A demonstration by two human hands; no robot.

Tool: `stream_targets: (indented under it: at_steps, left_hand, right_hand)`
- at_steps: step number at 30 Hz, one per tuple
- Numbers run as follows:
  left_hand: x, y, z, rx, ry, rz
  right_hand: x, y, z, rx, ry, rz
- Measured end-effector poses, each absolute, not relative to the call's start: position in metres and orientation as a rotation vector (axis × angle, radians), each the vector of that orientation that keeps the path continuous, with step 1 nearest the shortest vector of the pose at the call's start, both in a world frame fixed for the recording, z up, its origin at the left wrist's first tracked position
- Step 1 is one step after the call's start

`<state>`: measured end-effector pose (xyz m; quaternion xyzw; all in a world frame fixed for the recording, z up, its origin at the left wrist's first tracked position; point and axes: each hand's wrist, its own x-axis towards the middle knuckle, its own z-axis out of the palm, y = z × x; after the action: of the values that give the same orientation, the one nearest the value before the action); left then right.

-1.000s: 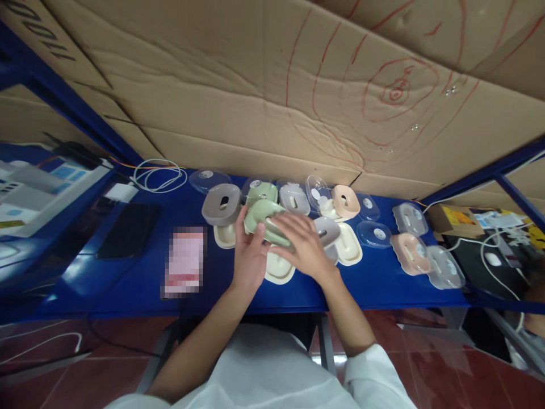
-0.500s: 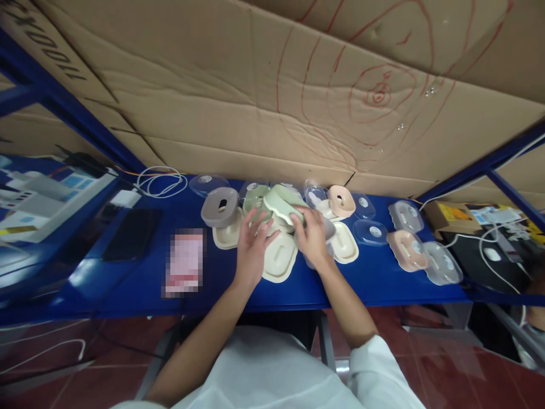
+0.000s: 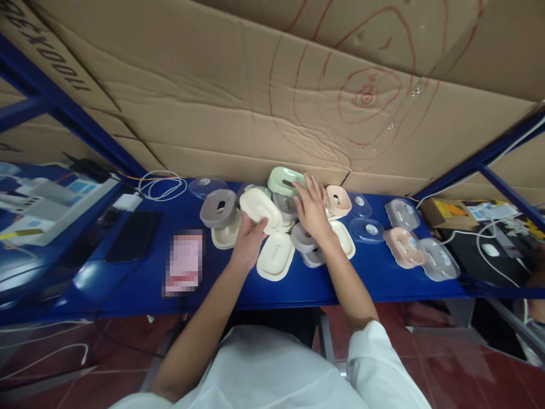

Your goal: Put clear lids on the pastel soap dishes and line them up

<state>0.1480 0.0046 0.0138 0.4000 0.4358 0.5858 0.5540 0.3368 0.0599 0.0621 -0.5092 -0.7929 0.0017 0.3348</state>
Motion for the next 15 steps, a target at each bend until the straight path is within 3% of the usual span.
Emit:
stream_targets:
  at_steps: [5,10,15]
  left_hand:
    - [0.13,0.036,0.016,1.498,1.412,1.456]
    - [0.126,0.038,0.018,1.748,1.499,1.436]
    - [0.143,0.013,0.001,1.931,1.491,1.311]
  right_hand:
    - [0.395,0.022,0.064,-1.484,-2.019,-0.155]
    - [0.546,-0.033,0.033,-1.976,-1.469,-0.506]
    - [0.62,-0.072,-0.006,-2.065,-1.437,-0.412]
